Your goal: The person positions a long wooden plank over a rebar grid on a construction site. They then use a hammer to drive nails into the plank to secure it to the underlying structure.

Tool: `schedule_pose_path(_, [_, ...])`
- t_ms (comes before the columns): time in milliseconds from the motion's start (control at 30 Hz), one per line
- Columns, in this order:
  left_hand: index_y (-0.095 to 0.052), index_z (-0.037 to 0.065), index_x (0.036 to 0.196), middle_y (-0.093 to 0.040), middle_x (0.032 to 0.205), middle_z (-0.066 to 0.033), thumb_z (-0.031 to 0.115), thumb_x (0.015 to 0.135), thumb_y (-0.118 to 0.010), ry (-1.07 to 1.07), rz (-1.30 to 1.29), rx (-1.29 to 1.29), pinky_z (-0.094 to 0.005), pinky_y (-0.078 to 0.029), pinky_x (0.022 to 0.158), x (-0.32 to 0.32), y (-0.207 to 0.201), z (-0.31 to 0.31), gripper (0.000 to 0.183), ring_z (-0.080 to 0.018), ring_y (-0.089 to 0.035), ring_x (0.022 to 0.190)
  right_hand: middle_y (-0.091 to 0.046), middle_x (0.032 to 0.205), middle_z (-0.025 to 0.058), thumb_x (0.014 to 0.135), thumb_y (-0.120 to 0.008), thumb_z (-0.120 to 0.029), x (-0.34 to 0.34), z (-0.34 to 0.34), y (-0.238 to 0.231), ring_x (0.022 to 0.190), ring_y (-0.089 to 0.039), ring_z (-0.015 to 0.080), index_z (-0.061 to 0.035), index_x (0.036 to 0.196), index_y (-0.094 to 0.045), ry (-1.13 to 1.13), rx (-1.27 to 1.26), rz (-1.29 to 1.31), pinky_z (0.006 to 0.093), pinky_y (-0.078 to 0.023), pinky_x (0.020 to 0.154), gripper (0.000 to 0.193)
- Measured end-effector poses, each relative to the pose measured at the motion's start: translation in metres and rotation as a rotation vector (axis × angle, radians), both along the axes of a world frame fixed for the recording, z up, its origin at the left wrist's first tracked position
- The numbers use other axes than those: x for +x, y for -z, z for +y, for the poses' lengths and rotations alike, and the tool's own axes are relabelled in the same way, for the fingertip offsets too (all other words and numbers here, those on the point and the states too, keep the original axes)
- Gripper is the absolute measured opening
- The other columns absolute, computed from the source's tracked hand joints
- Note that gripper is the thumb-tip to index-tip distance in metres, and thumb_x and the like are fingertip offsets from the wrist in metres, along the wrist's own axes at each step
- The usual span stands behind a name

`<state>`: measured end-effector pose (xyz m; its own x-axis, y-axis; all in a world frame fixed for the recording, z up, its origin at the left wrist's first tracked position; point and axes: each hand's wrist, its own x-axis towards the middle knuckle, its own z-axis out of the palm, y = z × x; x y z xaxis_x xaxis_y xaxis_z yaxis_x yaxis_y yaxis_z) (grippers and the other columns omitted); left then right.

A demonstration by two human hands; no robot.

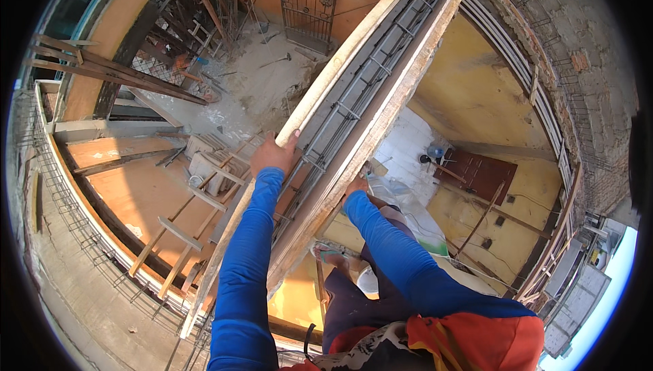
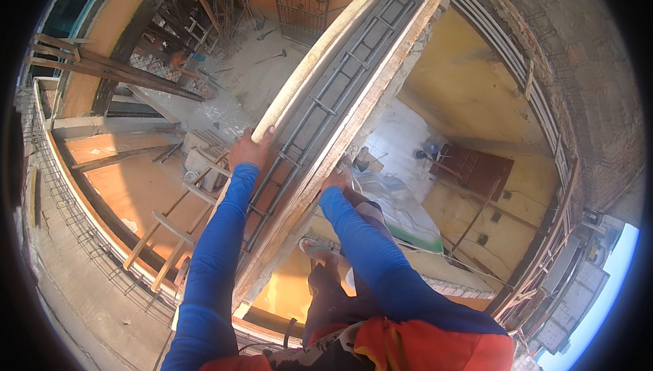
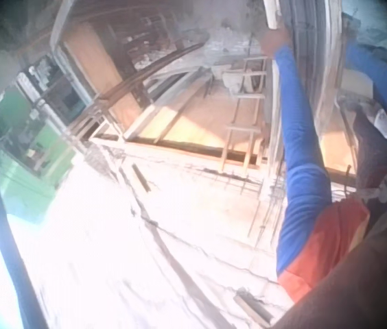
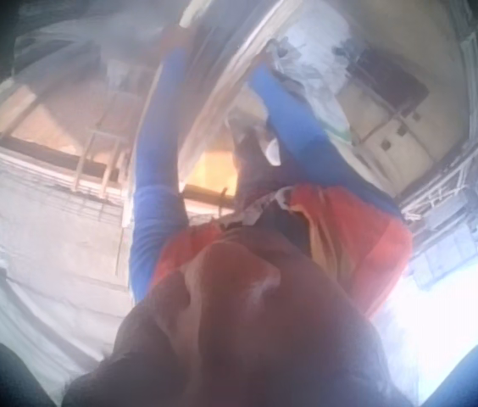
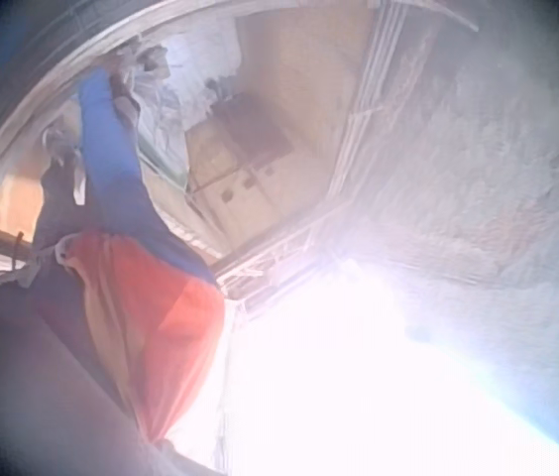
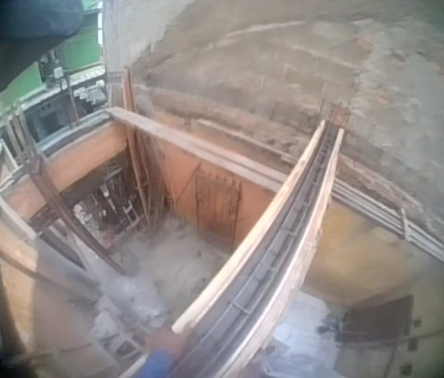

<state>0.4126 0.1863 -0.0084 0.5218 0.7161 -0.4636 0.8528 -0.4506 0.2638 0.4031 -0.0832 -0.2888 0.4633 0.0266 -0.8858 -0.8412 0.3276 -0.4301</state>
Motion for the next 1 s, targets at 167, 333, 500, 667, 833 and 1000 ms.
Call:
schedule_pose_path(167, [-0.056, 0.003, 0.132, -0.067, 0.109, -0.0273, 0.076, 0.084, -0.044, 0.001, 0.021, -0.045, -0.0464, -0.049, 0.094, -0.001, -0.004, 0.004, 0.088, -0.0396, -0.064, 0.106, -0.060, 0.129, 0.0079, 0.098, -0.043, -0.036, 0.016, 0.015, -0.077, 0.113, -0.060, 0.0255, -0.0127, 0.131, -0.055, -0.052, 0.031, -0.029, 0.0409, -0.049, 0.093, 0.042])
schedule_pose_path(333, [-0.061, 0.003, 0.118, -0.070, 0.095, -0.0237, 0.078, 0.081, -0.047, -0.023, -0.016, -0.069, -0.0454, -0.053, 0.084, -0.004, -0.009, 0.009, 0.085, -0.0373, -0.068, 0.093, -0.064, 0.116, 0.0139, 0.095, -0.058, -0.032, 0.027, 0.026, -0.122, 0.097, -0.065, 0.0352, -0.0056, 0.123, -0.057, -0.045, -0.122, 0.049, 0.0518, -0.055, 0.083, 0.038])
schedule_pose_path(500, [-0.058, 0.003, 0.125, -0.067, 0.109, -0.0237, 0.077, 0.083, -0.047, -0.034, -0.008, -0.145, -0.0446, -0.049, 0.094, -0.009, 0.003, 0.013, 0.086, -0.0351, -0.064, 0.107, -0.063, 0.120, 0.0148, 0.093, -0.061, -0.029, 0.037, 0.019, -0.125, 0.100, -0.066, 0.0326, -0.0027, 0.126, -0.055, -0.189, -0.148, 0.042, 0.0469, -0.056, 0.083, 0.042])
schedule_pose_path(667, [-0.052, 0.004, 0.132, -0.052, 0.133, -0.0252, 0.061, 0.088, -0.053, -0.049, -0.343, 0.078, -0.0476, -0.035, 0.109, -0.058, 0.011, -0.004, 0.072, -0.0393, -0.046, 0.128, -0.063, 0.099, 0.0101, 0.096, -0.055, -0.029, 0.054, 0.003, -0.139, 0.085, -0.065, 0.0285, -0.0057, 0.112, -0.056, -0.181, -0.245, 0.041, 0.0475, -0.057, 0.077, 0.029])
schedule_pose_path(833, [-0.050, 0.007, 0.134, -0.043, 0.142, -0.0239, 0.042, 0.091, -0.062, -0.192, -0.465, 0.262, -0.0499, -0.031, 0.110, -0.197, -0.007, -0.049, 0.057, -0.0428, -0.039, 0.131, -0.050, 0.066, 0.0031, 0.097, -0.052, -0.025, 0.083, -0.029, -0.185, 0.066, -0.059, 0.0220, -0.0079, 0.082, -0.052, -0.003, -0.116, 0.063, 0.0498, -0.058, 0.080, 0.023])
schedule_pose_path(1000, [-0.049, 0.007, 0.135, -0.044, 0.140, -0.0213, 0.042, 0.091, -0.060, -0.367, -0.343, 0.223, -0.0484, -0.029, 0.113, -0.388, -0.033, -0.125, 0.057, -0.0389, -0.036, 0.135, -0.050, 0.063, 0.0027, 0.097, -0.052, -0.020, 0.127, -0.075, -0.252, 0.061, -0.058, 0.0181, -0.0057, 0.077, -0.049, -0.097, 0.047, 0.005, 0.0447, -0.060, 0.081, 0.025])
